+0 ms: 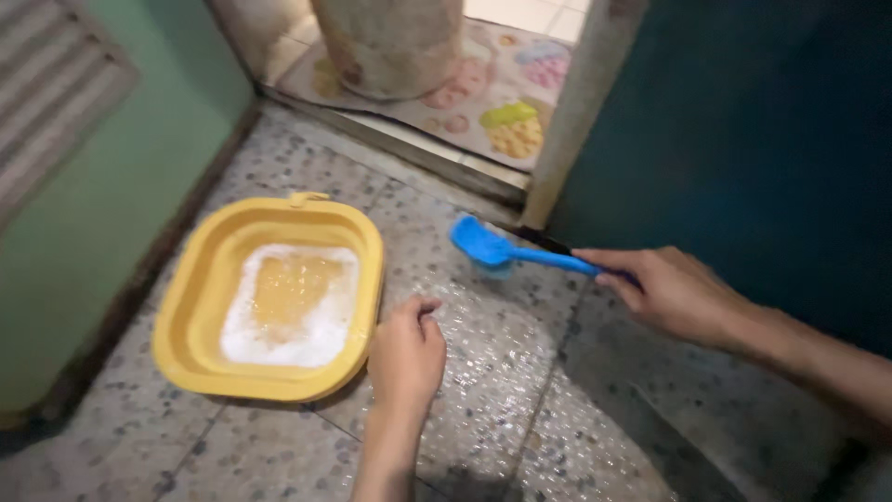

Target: The person scrubs the floor tiles and base of a wall with a blue brush, dipping it into a yellow basin containing soapy water.

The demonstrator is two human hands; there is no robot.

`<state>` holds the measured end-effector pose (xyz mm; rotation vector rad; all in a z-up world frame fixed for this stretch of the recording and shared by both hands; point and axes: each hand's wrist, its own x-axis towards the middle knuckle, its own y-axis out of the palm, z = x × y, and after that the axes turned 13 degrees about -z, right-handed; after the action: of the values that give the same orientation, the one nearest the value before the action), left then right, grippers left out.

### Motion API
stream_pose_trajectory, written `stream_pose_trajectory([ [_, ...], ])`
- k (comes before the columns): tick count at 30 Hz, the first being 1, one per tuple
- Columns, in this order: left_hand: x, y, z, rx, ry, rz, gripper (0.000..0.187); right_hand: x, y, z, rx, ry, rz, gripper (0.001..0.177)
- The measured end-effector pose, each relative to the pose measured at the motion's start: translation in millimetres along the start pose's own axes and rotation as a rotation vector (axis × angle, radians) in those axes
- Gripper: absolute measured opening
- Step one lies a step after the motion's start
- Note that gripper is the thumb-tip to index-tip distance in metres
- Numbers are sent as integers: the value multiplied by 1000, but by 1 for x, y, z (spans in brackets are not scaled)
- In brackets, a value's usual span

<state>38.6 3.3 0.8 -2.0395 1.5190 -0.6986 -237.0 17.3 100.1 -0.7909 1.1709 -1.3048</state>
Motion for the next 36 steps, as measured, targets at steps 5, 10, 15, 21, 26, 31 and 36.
stream_pose_trajectory([
  [5,-12,39,4,-43,139,61,37,-35,49,-56,-112,-17,31,65],
  [10,-15,56,-2,-34,47,121,41,-131,129,-82,120,-869,-48,80],
  [15,-22,68,-2,-9,47,174,43,-83,97,-126,104,-31,200,77],
  [21,-21,100,7,-117,160,124,42,-62,69,-95,-61,-19,363,51],
  [26,-13,91,-13,-189,11,43,45,-46,41,-70,52,-129,41,51],
  [31,8,57,-8,-276,-57,-262,51,-9,23,-8,249,-408,-317,66],
  [36,34,16,24,-314,-264,-454,58,28,47,108,374,-564,-271,58],
])
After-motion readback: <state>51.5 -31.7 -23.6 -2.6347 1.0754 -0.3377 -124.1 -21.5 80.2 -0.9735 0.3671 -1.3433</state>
